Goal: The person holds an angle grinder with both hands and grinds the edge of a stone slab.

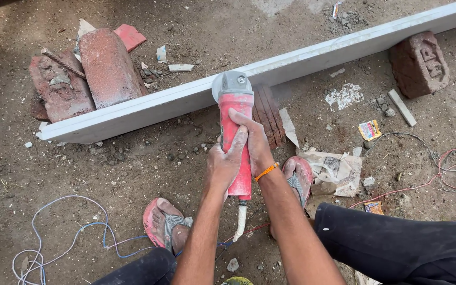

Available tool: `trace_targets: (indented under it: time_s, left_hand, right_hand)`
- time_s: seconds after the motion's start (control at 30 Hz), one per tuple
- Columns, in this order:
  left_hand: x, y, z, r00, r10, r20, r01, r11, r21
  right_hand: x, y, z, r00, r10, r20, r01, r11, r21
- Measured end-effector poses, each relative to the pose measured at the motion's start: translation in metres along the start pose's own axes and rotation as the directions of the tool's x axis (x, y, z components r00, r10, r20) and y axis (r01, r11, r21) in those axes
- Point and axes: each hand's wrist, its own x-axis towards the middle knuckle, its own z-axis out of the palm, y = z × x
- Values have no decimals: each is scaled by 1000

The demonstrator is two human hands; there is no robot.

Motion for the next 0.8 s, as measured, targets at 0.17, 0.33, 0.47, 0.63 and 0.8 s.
trace_targets:
  time_s: [0.17,0.33,0.47,0.63,0.8]
  left_hand:
    - [0,4,2,1000,0,8,0,1000,24]
    - [3,3,4,1000,-7,24,7,1000,-4]
    - [7,0,6,998,-60,11,60,997,44]
    - [9,3,7,998,-51,34,51,999,14]
    - [9,7,9,998,-17,52,16,1000,13]
  right_hand:
    - [0,-3,-1,1000,-15,13,15,1000,-5]
    - [0,-7,-1,1000,-7,-5,7,1000,5]
    - [-3,-12,2,1000,-10,-25,9,999,-53]
    - [3,-12,-2,999,-13,-33,11,999,-39]
    - [2,-16,-1,998,-15,-59,14,1000,-20]
